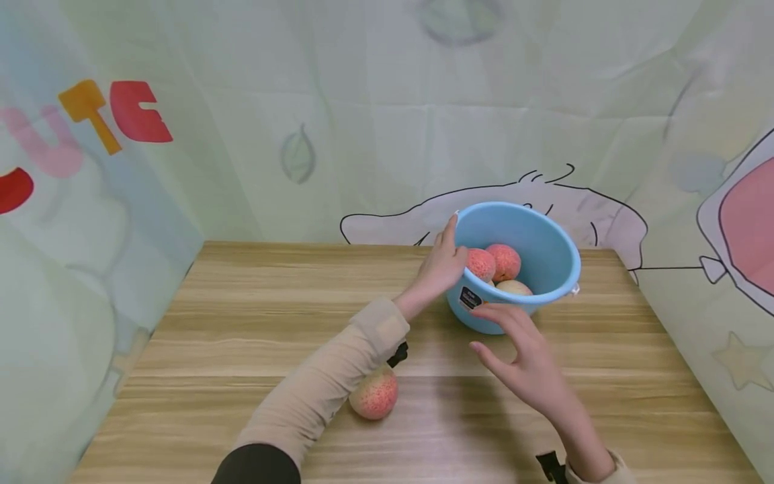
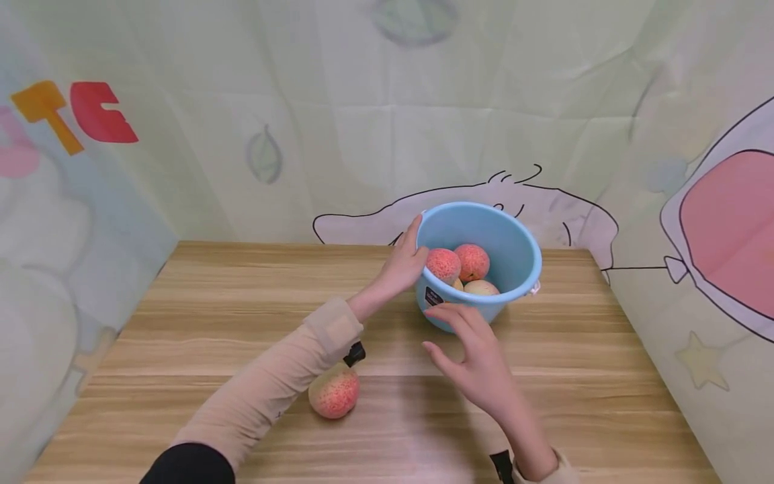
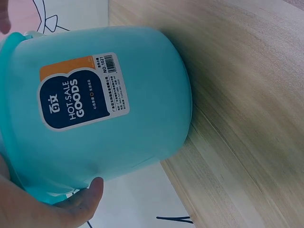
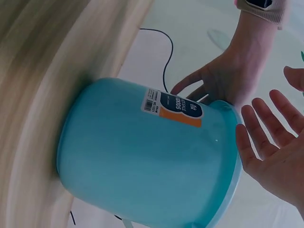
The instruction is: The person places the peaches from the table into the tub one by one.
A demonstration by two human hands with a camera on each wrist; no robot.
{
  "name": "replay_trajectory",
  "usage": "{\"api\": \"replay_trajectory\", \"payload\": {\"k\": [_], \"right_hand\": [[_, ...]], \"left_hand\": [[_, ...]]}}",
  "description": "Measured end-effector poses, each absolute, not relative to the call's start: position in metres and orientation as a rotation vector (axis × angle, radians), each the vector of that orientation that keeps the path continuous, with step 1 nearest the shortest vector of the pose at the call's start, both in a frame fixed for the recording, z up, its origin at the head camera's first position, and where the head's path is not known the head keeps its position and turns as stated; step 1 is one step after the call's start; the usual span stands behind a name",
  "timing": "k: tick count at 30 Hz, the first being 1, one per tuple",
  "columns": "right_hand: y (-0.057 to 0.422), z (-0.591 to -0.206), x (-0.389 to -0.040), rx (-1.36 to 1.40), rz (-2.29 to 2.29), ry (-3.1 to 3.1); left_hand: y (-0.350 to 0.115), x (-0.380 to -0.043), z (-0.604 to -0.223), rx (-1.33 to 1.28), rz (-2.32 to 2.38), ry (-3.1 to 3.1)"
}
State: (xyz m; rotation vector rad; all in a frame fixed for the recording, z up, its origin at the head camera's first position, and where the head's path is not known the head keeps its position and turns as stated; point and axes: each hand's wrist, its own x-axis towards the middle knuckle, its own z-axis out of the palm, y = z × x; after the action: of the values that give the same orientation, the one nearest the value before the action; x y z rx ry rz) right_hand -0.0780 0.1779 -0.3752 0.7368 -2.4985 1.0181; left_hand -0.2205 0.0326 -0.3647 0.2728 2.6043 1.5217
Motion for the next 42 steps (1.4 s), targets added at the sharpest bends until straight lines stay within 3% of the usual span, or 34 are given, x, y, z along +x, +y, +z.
{"api": "replay_trajectory", "payload": {"k": [42], "right_hand": [[0.101,-0.449,-0.067,0.831,1.264,-2.893]], "left_hand": [[0.034,-0.22,-0.364,0.257,1.533,2.58]]}}
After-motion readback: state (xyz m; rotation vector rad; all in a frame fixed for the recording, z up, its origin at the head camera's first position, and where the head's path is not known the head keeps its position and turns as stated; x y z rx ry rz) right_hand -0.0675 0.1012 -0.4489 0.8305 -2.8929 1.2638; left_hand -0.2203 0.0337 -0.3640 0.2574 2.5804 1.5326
